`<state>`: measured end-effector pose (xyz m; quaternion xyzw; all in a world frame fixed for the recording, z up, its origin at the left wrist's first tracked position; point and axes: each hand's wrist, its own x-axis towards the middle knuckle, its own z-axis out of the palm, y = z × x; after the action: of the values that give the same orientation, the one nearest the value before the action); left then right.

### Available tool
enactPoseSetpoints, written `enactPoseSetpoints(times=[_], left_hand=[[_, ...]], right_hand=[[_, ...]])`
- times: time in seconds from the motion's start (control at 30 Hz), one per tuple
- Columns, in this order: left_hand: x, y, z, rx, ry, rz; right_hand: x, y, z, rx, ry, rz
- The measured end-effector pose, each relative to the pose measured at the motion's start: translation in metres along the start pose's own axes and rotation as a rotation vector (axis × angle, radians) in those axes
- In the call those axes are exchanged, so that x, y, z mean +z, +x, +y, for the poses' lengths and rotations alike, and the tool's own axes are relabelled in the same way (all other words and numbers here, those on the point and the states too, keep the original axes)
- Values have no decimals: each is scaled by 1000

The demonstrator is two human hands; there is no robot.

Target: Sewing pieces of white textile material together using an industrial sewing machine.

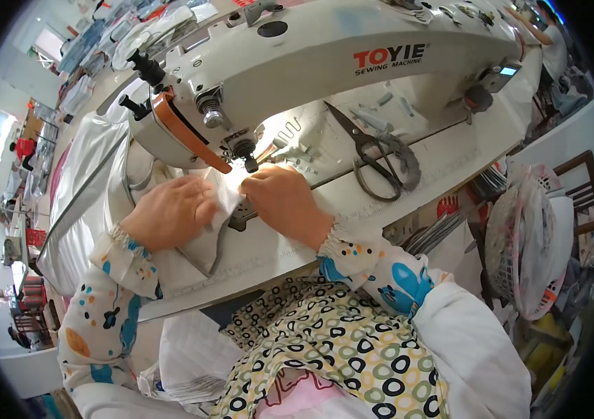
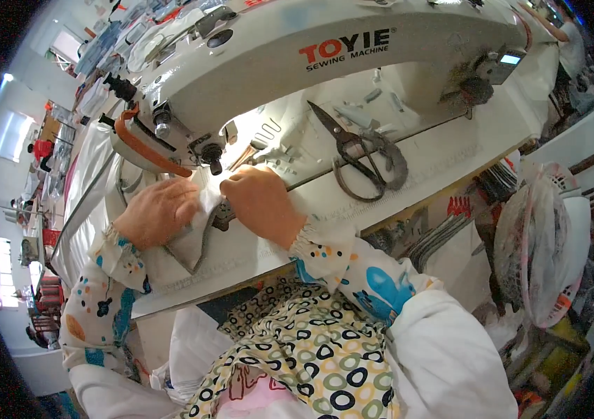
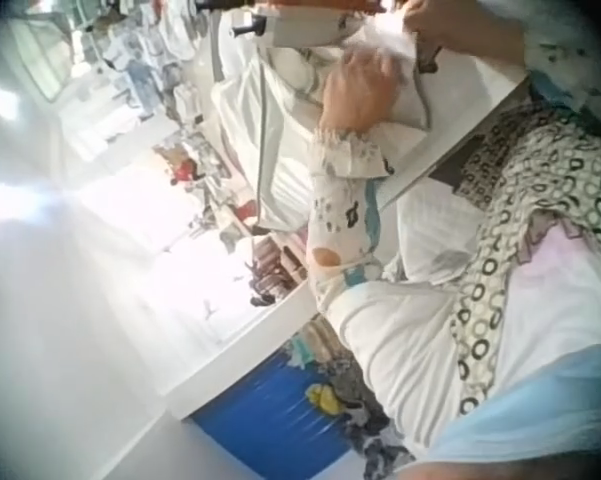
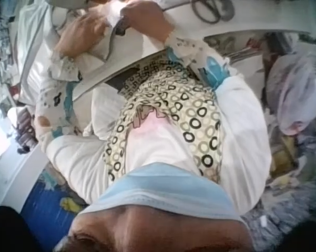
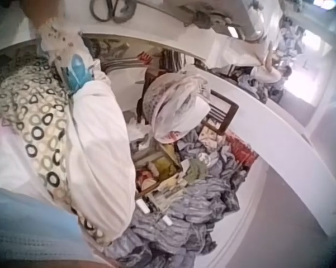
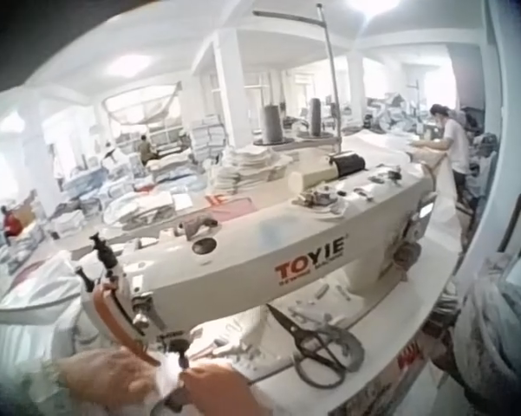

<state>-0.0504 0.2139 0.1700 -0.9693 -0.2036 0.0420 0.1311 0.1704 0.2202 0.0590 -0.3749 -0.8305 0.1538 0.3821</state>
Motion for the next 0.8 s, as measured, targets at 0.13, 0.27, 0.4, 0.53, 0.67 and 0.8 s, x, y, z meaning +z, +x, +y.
enactPoseSetpoints(times=[0.13, 0.27, 0.4, 0.53, 0.67, 0.8], left_hand=[[4, 15, -1, -460, -417, -208], [8, 24, 0, -590, -602, -226], [16, 24, 9, -430, -577, -36], [30, 53, 59, -553, -275, -115], [29, 50, 83, -710, -361, -90], [45, 28, 86, -734, -447, 284]], right_hand=[[2, -3, 2, 1, -29, 97], [-3, -36, -53, -38, 4, -225], [42, -70, -103, -189, 106, -27], [54, -42, -78, 74, 384, -359], [88, -45, -68, 48, 250, -224], [8, -56, -63, -202, 110, -495]])
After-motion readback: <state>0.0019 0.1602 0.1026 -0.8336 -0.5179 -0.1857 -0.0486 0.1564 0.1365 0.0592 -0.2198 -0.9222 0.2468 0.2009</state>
